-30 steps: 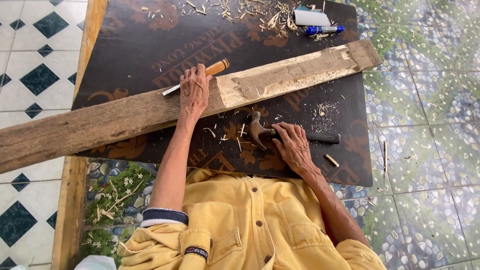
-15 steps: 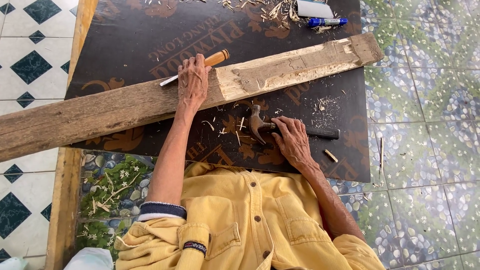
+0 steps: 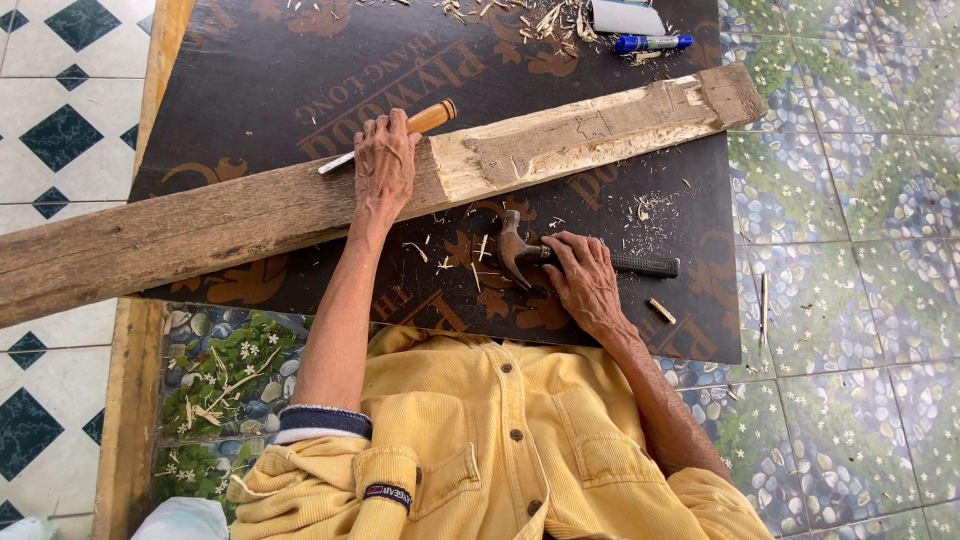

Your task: Using a hammer and chisel to carve a groove into a wooden plank.

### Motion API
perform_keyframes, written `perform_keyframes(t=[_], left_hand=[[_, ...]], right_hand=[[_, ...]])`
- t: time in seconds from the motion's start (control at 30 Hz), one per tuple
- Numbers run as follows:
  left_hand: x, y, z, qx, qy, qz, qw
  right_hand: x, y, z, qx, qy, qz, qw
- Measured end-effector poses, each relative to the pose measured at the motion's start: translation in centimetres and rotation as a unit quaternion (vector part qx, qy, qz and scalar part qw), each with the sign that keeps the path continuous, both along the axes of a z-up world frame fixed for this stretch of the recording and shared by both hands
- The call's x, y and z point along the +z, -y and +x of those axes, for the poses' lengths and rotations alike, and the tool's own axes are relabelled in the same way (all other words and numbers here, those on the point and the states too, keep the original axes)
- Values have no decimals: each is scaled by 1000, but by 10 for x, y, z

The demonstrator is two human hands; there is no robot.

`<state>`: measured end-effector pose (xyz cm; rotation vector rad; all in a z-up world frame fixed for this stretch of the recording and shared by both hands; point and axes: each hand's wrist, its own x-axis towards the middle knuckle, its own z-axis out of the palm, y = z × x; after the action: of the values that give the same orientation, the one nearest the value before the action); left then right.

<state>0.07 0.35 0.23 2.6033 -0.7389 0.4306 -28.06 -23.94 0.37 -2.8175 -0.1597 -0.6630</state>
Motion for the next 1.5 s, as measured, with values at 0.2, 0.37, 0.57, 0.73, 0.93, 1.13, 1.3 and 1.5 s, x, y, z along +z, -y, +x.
perform_keyframes(t=[0.2, 0.37, 0.57, 0.73, 0.93, 1.13, 1.3, 1.5], left_hand=[[2, 0, -2, 7, 14, 6, 1000], [6, 0, -4, 4, -2, 0, 1000], [-11, 4, 2, 21, 8, 18, 1000], [-12, 5, 2, 17, -2, 14, 1000], [-4, 5, 4, 20, 4, 12, 1000], [-4, 2, 0, 10, -12, -6, 1000], [-8, 2, 3, 12, -8, 0, 1000], [2, 2, -1, 11, -21, 11, 1000]], right_hand=[[-3, 1, 0, -1, -6, 4, 1000], [-2, 0, 0, -5, -9, 4, 1000], [25, -10, -2, -1, 4, 47, 999], [50, -5, -5, -7, 68, 79, 995], [0, -7, 4, -26, 1, -41, 999], [0, -8, 3, -30, -23, -33, 999], [-4, -5, 4, -32, -19, -43, 998], [1, -9, 4, -28, -15, -41, 999]])
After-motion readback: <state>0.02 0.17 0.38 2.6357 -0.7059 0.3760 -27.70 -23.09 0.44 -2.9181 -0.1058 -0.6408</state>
